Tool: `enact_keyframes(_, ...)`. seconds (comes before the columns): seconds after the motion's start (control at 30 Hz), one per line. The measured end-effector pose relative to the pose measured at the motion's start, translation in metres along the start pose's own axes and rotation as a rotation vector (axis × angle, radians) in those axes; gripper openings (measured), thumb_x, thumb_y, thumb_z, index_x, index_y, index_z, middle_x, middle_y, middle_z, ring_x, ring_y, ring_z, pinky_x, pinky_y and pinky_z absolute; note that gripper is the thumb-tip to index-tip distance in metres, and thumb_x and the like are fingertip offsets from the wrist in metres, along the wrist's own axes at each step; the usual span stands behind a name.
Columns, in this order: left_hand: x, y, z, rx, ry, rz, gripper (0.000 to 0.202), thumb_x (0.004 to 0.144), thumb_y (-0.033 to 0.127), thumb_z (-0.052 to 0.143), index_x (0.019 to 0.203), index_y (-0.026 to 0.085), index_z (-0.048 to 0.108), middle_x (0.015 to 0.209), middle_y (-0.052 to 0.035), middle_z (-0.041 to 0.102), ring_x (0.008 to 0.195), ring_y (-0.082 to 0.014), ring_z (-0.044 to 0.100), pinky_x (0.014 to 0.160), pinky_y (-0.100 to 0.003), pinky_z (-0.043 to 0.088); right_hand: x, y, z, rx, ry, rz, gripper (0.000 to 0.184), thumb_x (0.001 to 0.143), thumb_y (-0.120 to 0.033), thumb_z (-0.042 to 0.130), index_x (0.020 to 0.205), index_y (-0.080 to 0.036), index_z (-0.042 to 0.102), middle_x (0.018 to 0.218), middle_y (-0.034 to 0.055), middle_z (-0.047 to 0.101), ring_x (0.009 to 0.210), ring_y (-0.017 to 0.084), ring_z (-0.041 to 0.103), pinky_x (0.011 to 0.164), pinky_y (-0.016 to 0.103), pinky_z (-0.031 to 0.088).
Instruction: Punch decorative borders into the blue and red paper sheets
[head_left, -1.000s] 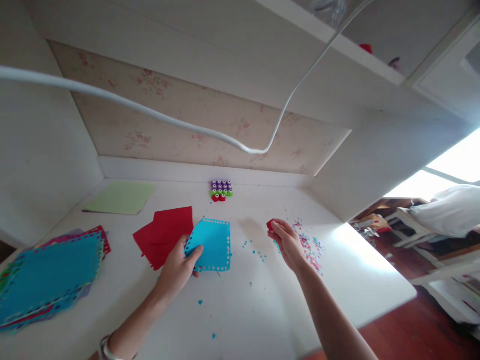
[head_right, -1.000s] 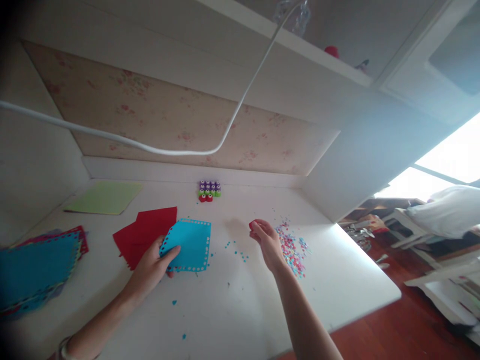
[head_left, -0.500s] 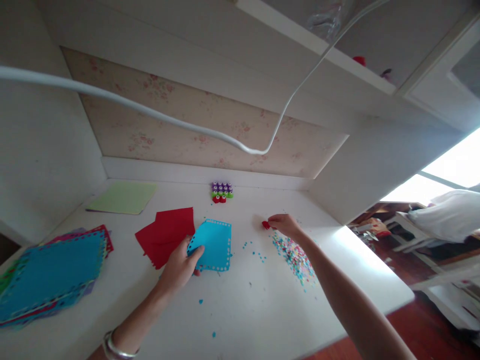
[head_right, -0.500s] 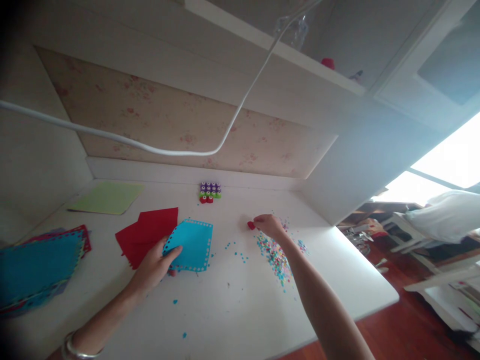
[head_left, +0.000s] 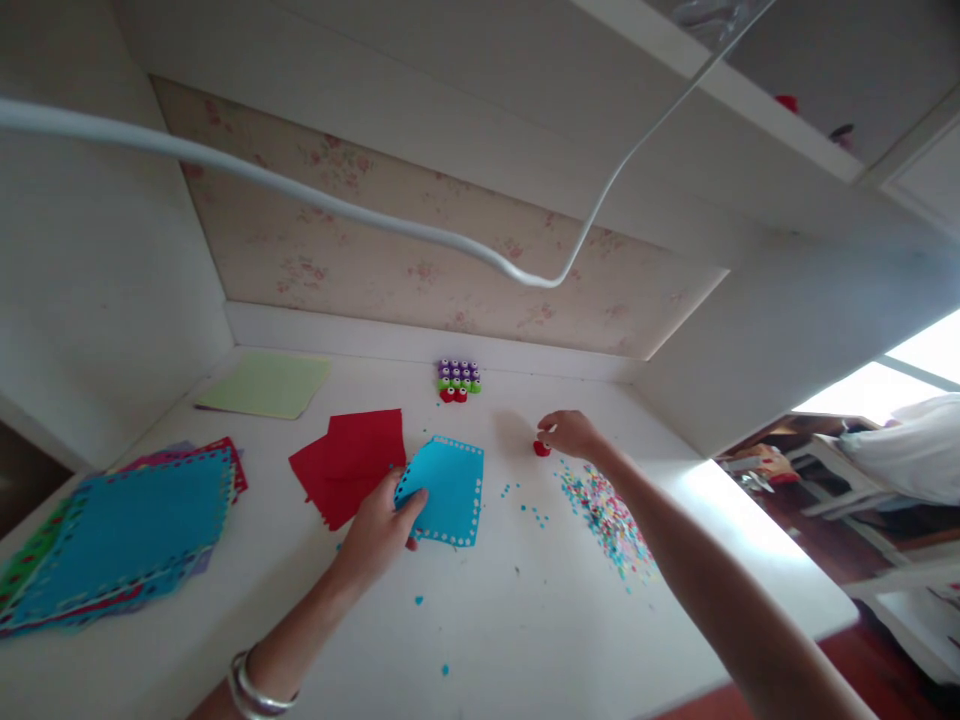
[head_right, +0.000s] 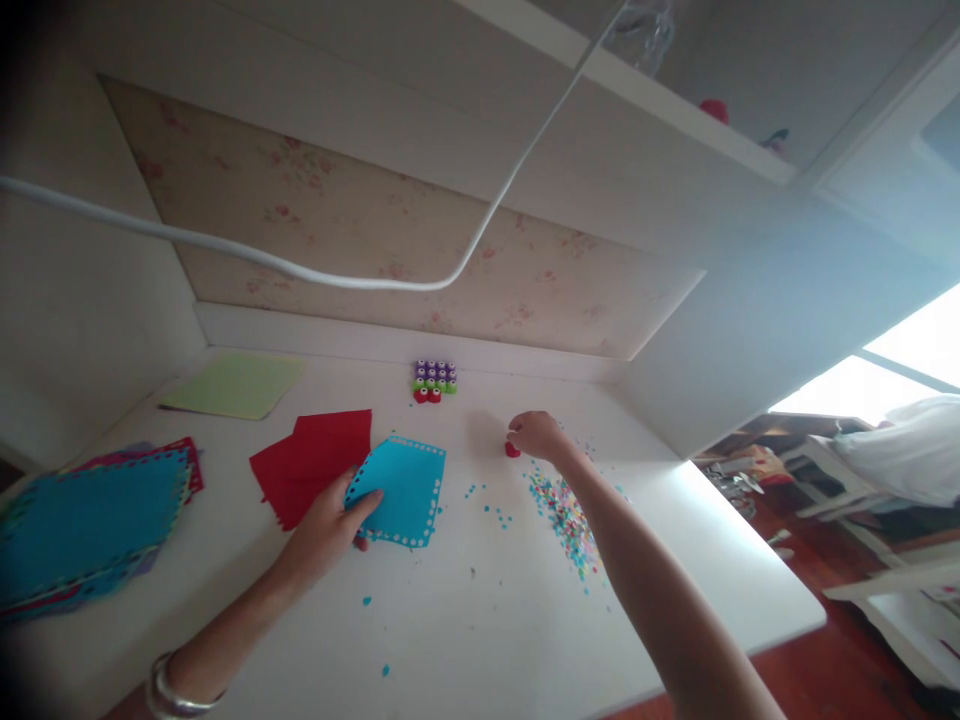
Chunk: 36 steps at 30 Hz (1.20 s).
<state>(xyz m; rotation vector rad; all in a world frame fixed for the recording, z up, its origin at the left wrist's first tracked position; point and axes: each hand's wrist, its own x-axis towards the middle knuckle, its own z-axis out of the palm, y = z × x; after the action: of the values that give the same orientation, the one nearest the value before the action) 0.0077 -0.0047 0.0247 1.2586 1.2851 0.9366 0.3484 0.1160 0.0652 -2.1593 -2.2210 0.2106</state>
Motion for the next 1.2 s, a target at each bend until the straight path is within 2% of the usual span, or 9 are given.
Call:
enact_keyframes(0.2, 0.0, 0.002, -0.003, 0.029, 0.027, -0.029, 0.043, 0.085, 0.045, 0.056, 0.117, 0.016, 0.057, 0.097, -0.0091, 0.07, 0.058, -0.0171, 0.068, 0.04, -0.022, 0.05, 0.035, -0.059, 0.017, 0.095, 0.077, -0.072, 0.03, 0.094, -0.032, 0.054, 0.119, -0.02, 0.064, 0.114, 0.0066, 0.068, 0.1, 0.022, 0.064, 0.089, 0.034, 0.049)
enact_keyframes(0.4, 0.002, 0.004, -0.005, -0.084, 0.076, -0.068, 0.043, 0.086, 0.041, 0.057, 0.121, 0.016, 0.057, 0.107, -0.0113, 0.068, 0.073, -0.0212, 0.071, 0.046, -0.024, 0.056, 0.068, -0.123, 0.047, 0.207, 0.157, -0.188, 0.032, 0.094, -0.033, 0.058, 0.123, -0.018, 0.056, 0.124, 0.0093, 0.058, 0.103, 0.022, 0.061, 0.086, 0.043, 0.053)
enact_keyframes(0.5, 0.004, 0.005, -0.005, -0.152, 0.105, -0.092, 0.043, 0.083, 0.035, 0.061, 0.122, 0.017, 0.058, 0.114, -0.0119, 0.067, 0.08, -0.0222, 0.071, 0.047, -0.024, 0.058, 0.074, -0.133, 0.051, 0.271, 0.159, -0.189, 0.03, 0.094, -0.032, 0.057, 0.12, -0.018, 0.058, 0.124, 0.0097, 0.058, 0.104, 0.022, 0.061, 0.088, 0.044, 0.052)
enact_keyframes(0.63, 0.004, 0.006, -0.005, -0.204, 0.074, -0.105, 0.044, 0.082, 0.034, 0.065, 0.121, 0.016, 0.059, 0.114, -0.0124, 0.068, 0.082, -0.0227, 0.071, 0.05, -0.025, 0.059, 0.07, -0.129, 0.051, 0.412, 0.172, -0.132, 0.016, 0.092, -0.023, 0.059, 0.105, -0.017, 0.064, 0.125, 0.0153, 0.058, 0.115, 0.028, 0.056, 0.101, 0.042, 0.04)
enact_keyframes(0.77, 0.002, 0.006, -0.005, -0.227, 0.031, -0.089, 0.045, 0.079, 0.036, 0.07, 0.118, 0.017, 0.061, 0.106, -0.0108, 0.072, 0.081, -0.0231, 0.072, 0.055, -0.028, 0.061, 0.044, -0.122, 0.054, 0.628, 0.202, -0.055, 0.023, 0.093, -0.029, 0.054, 0.114, -0.02, 0.057, 0.114, 0.0132, 0.065, 0.109, 0.028, 0.061, 0.096, 0.044, 0.043)
enact_keyframes(0.87, 0.0, 0.006, -0.003, -0.19, 0.021, -0.053, 0.043, 0.078, 0.039, 0.07, 0.114, 0.018, 0.062, 0.104, -0.0095, 0.073, 0.079, -0.0231, 0.072, 0.053, -0.028, 0.061, 0.005, -0.12, 0.06, 0.819, 0.208, -0.024, 0.032, 0.096, -0.037, 0.045, 0.125, -0.023, 0.049, 0.107, 0.0082, 0.069, 0.098, 0.022, 0.067, 0.086, 0.039, 0.05)
enact_keyframes(0.93, -0.001, 0.006, -0.003, -0.15, 0.024, -0.046, 0.042, 0.079, 0.041, 0.069, 0.114, 0.018, 0.062, 0.103, -0.0092, 0.072, 0.079, -0.0235, 0.071, 0.049, -0.028, 0.06, -0.026, -0.118, 0.066, 0.962, 0.203, -0.023, 0.04, 0.095, -0.039, 0.047, 0.132, -0.023, 0.045, 0.114, 0.0081, 0.068, 0.1, 0.019, 0.067, 0.086, 0.035, 0.052)
enact_keyframes(1.1, -0.002, 0.003, 0.0, -0.09, 0.028, -0.03, 0.042, 0.081, 0.043, 0.066, 0.115, 0.019, 0.061, 0.103, -0.0085, 0.072, 0.079, -0.0236, 0.071, 0.048, -0.028, 0.06, -0.091, -0.107, 0.069, 1.846, -0.057, 0.121, 0.045, 0.079, -0.032, 0.074, 0.12, -0.016, 0.062, 0.117, 0.0092, 0.069, 0.105, 0.018, 0.066, 0.098, 0.028, 0.049)
enact_keyframes(1.2, -0.001, 0.001, 0.001, -0.065, 0.038, -0.028, 0.042, 0.081, 0.043, 0.066, 0.113, 0.018, 0.061, 0.101, -0.0086, 0.072, 0.078, -0.0236, 0.071, 0.05, -0.028, 0.06, -0.107, -0.102, 0.064, 2.031, -0.147, 0.176, 0.05, 0.078, -0.028, 0.077, 0.124, -0.017, 0.062, 0.113, 0.0082, 0.071, 0.099, 0.015, 0.068, 0.092, 0.022, 0.052)
